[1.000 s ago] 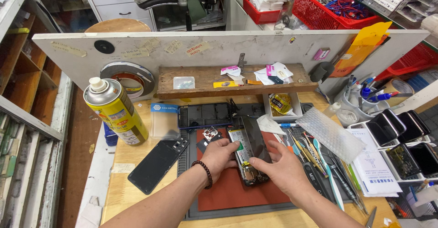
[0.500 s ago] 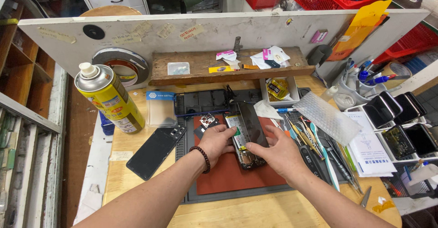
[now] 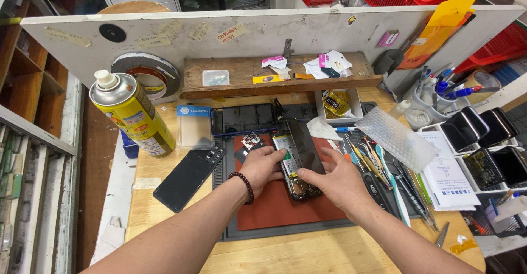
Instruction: The person removes the old battery from a disassembled smartphone, places a new battery into the chassis, and aligns the screen assembly over the internals. The person then presses the screen into place and checks the fit.
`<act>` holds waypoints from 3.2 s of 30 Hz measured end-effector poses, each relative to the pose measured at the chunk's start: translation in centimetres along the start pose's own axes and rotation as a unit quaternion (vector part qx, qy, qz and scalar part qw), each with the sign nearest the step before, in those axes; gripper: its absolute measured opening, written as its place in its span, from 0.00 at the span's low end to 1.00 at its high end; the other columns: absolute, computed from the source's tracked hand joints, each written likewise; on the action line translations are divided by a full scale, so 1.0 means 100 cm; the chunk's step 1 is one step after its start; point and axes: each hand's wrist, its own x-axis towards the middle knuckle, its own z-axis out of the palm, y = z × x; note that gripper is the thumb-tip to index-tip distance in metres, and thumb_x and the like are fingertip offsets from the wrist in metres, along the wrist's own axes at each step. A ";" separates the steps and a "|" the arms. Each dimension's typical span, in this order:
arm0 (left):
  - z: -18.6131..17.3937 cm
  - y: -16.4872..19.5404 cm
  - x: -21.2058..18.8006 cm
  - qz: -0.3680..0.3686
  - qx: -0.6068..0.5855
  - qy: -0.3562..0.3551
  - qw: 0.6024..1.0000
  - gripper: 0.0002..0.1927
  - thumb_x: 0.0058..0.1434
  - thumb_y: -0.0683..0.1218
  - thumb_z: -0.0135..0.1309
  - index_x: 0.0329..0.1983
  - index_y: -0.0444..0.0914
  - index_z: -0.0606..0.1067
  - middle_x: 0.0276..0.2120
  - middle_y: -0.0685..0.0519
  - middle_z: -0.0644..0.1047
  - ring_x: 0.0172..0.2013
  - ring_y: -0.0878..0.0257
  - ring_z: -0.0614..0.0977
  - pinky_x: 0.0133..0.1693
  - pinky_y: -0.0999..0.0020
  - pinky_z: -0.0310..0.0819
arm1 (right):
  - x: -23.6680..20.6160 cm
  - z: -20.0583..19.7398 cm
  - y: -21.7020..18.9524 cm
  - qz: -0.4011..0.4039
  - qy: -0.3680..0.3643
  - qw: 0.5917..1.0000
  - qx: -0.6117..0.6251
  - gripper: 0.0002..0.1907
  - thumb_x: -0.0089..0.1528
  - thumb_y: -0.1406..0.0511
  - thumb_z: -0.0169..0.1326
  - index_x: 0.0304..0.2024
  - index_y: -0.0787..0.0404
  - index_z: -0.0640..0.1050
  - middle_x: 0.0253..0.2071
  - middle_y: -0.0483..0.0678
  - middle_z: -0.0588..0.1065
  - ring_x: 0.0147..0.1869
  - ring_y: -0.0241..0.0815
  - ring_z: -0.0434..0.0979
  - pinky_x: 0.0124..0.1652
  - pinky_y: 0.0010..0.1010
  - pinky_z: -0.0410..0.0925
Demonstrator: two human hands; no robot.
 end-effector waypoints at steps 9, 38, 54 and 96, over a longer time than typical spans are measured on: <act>-0.004 0.000 0.002 -0.009 -0.078 -0.006 0.997 0.11 0.69 0.42 0.47 0.50 0.33 0.73 0.46 0.45 0.80 0.46 0.54 0.84 0.51 0.55 0.81 | -0.008 -0.007 -0.011 -0.042 -0.007 0.999 -0.019 0.51 0.46 0.57 0.70 0.70 0.59 0.63 0.56 0.52 0.81 0.56 0.40 0.82 0.53 0.30 0.72; 0.039 0.019 0.044 -0.098 0.001 0.018 0.995 0.14 0.69 0.42 0.44 0.54 0.33 0.72 0.50 0.44 0.79 0.49 0.53 0.83 0.53 0.55 0.79 | 0.018 -0.038 0.024 -0.067 0.066 0.995 -0.015 0.53 0.47 0.53 0.69 0.70 0.62 0.60 0.54 0.55 0.79 0.56 0.42 0.82 0.53 0.33 0.72; 0.043 0.016 0.024 -0.179 -0.073 0.036 0.980 0.12 0.69 0.42 0.45 0.51 0.31 0.71 0.48 0.40 0.79 0.50 0.51 0.82 0.56 0.55 0.80 | 0.022 -0.057 0.017 -0.190 0.045 0.966 -0.169 0.51 0.46 0.60 0.70 0.70 0.57 0.62 0.62 0.58 0.72 0.64 0.55 0.73 0.58 0.40 0.67; 0.062 0.077 0.021 0.225 0.777 -0.206 0.551 0.49 0.39 0.57 0.75 0.64 0.40 0.67 0.61 0.49 0.68 0.66 0.53 0.64 0.68 0.49 0.53 | 0.063 -0.080 0.034 0.117 -0.028 0.987 -0.103 0.18 0.64 0.64 0.55 0.56 0.60 0.79 0.45 0.50 0.83 0.39 0.42 0.87 0.37 0.34 0.79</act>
